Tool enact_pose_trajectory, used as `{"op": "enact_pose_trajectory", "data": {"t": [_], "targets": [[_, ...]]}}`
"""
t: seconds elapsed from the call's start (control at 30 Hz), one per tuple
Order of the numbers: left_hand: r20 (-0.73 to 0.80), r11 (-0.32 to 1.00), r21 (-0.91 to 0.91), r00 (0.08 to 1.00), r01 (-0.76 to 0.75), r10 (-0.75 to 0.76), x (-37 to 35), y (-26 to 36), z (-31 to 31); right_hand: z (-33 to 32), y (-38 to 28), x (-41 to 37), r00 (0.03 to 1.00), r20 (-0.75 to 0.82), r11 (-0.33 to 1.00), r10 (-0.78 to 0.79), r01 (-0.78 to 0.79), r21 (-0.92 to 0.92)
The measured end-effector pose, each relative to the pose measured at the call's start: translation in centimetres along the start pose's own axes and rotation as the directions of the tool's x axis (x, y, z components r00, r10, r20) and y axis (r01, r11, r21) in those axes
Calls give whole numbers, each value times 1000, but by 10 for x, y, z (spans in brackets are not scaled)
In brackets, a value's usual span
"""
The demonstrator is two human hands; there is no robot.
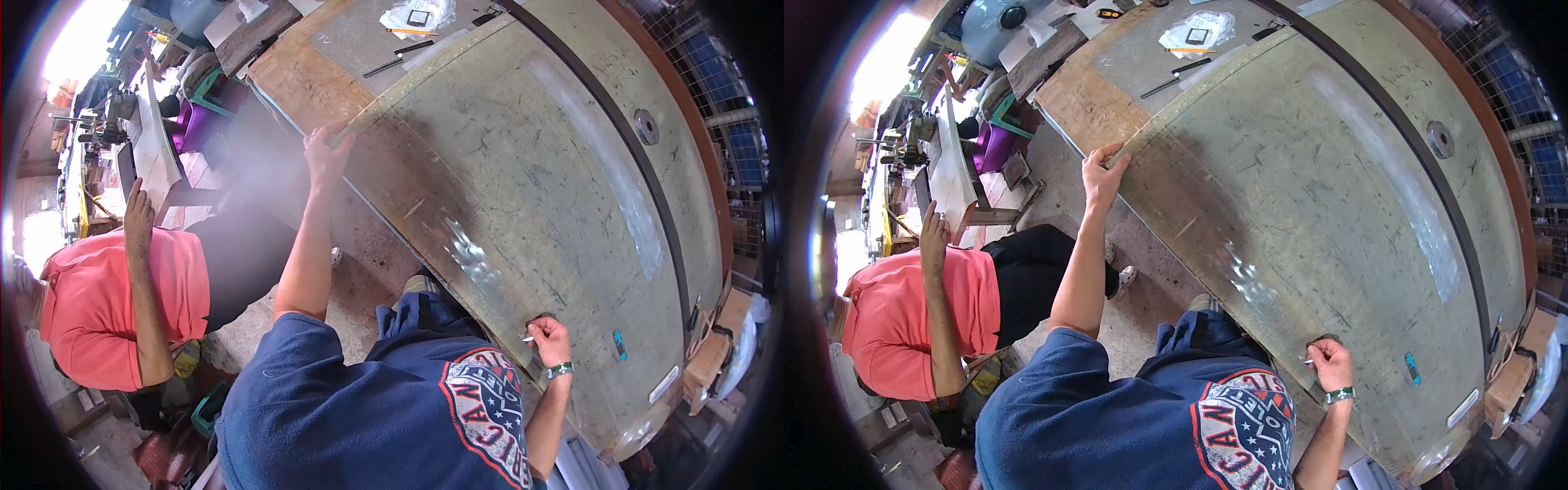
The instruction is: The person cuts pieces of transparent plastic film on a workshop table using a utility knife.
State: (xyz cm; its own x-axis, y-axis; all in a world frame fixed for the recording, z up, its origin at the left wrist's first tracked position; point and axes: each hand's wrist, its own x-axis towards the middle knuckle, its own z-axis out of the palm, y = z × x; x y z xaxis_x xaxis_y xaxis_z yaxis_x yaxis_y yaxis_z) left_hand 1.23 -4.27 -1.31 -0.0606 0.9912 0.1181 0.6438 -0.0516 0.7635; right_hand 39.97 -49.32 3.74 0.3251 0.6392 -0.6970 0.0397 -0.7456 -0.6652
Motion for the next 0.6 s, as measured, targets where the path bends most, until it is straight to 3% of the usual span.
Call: {"op": "enact_pose_trajectory", "data": {"t": [0.07,0.2,0.23,0.27,0.3,0.33,0.37,0.4,0.43,0.5,0.6], "targets": [[4,1000,-1,1000,5,-5,0,1,1,0,0,0,1000,-1,1000,3,-3,0],[-93,990,80,988,-117,124,0,-7,6,-2,6,0,1000,-3,1000,14,-13,25],[-75,987,93,987,-133,140,5,-17,5,0,2,-3,1000,-14,999,-2,2,-39],[-71,970,151,976,-193,205,15,-49,6,3,8,4,991,3,985,-133,133,-110],[-4,956,268,992,-120,125,9,-9,-11,-2,21,4,975,-6,957,-221,215,-193],[33,981,72,984,-180,178,25,-59,-3,-7,21,-1,965,35,955,-260,263,-136],[69,997,79,998,-14,9,10,-12,-7,-9,12,-14,992,-10,988,-124,123,-90],[56,1000,-17,998,1,0,14,-23,1,-17,30,-18,987,-12,980,-162,160,-116],[63,998,-60,998,27,-23,22,-36,5,-23,37,-24,993,-25,993,-116,116,-23],[95,980,-191,995,57,-39,28,-51,13,-38,39,-42,999,-52,1000,10,-11,-12],[104,982,-186,995,30,-11,31,-41,15,-65,71,-58,994,-111,996,-24,13,-94]]}}
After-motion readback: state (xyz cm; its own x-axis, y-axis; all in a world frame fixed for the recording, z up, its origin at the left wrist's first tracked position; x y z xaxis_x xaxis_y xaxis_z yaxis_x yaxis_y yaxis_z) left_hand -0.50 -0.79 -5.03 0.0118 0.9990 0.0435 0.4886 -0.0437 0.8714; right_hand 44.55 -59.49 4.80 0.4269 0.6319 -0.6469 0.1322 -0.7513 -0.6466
